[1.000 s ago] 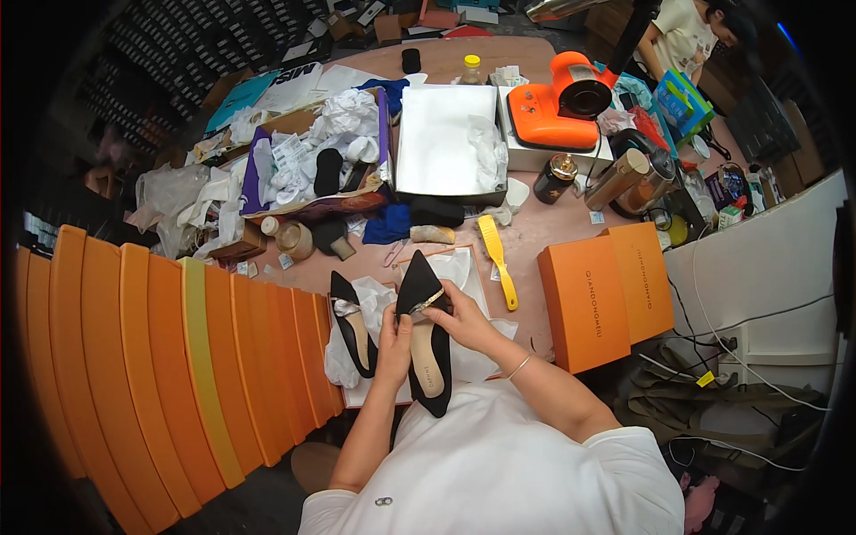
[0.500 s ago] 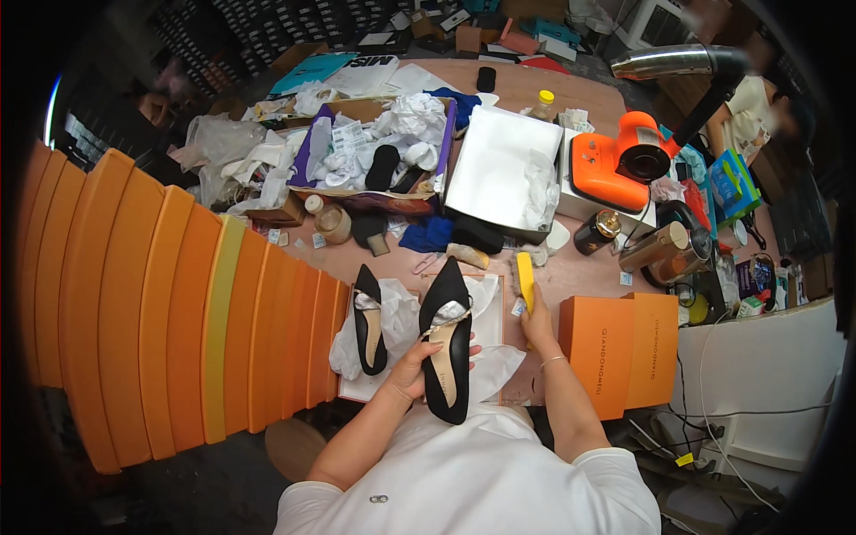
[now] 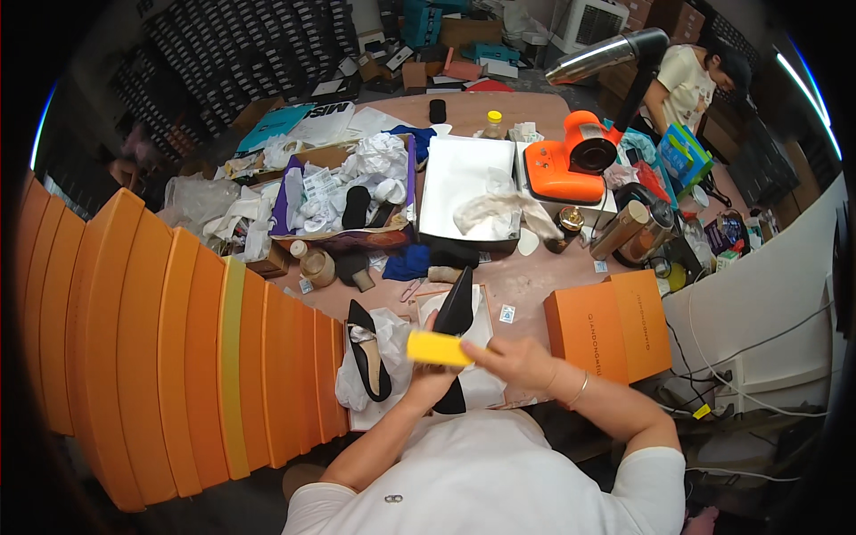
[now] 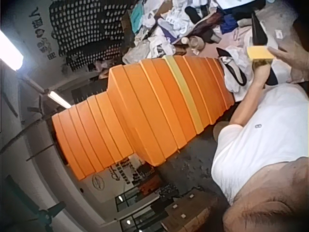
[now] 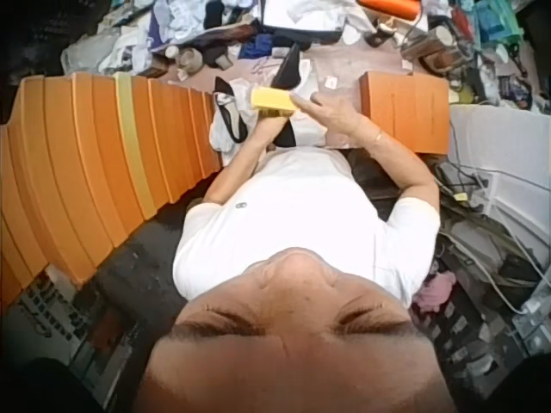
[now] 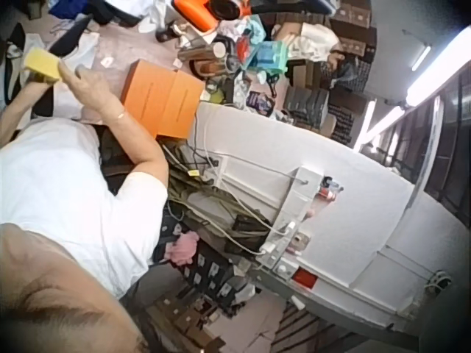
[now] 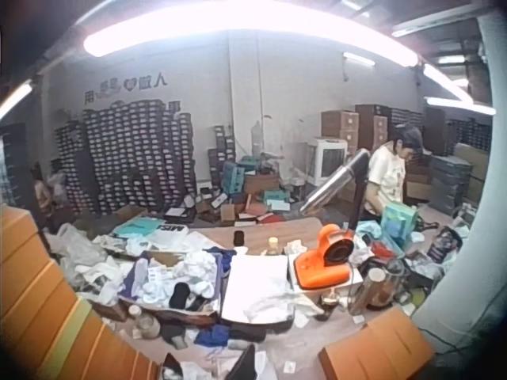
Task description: The recorder inspects a pair of black high-heeled shoes, cleans them with a brush and cloth, and then prepares them for packaging.
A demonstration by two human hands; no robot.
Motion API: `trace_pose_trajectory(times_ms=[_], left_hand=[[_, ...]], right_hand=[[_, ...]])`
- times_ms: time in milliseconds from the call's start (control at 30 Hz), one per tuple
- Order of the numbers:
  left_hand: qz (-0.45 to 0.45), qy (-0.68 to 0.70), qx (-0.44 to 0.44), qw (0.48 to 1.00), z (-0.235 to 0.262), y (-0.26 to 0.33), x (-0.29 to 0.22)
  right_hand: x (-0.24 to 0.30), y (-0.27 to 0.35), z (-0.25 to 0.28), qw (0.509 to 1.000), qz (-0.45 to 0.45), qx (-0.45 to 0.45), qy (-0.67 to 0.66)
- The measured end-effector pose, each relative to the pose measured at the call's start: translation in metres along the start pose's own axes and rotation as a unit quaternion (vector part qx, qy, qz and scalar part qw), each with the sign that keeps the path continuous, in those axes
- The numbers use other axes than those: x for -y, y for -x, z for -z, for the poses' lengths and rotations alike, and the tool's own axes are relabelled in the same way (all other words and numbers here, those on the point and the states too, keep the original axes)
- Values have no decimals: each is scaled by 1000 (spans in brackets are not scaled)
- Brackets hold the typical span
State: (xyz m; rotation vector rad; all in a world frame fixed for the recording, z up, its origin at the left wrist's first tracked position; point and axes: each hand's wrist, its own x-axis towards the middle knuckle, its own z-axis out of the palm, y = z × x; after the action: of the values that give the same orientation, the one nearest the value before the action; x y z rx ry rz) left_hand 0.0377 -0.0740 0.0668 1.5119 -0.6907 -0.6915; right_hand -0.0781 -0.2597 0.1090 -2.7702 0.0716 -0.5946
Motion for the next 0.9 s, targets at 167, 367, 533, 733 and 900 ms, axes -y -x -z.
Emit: trace_pose_trajectory(times_ms=[167, 367, 533, 733, 900], left_hand=[[81, -3, 56, 995, 25, -6, 13], [119, 34, 37, 992, 31, 6, -7], [98, 14, 0, 995, 33, 4, -2], [75, -14, -30, 997, 39, 12, -10], [81, 13, -51, 995, 40, 12, -4]], right_hand=[[-19, -24, 25, 992, -37, -43, 111], [-3, -14, 3, 995, 48, 53, 68], [-2, -17, -2, 994, 73, 66, 50], [1, -20, -8, 997, 71, 30, 7], [-39, -44, -5, 997, -19, -65, 30]])
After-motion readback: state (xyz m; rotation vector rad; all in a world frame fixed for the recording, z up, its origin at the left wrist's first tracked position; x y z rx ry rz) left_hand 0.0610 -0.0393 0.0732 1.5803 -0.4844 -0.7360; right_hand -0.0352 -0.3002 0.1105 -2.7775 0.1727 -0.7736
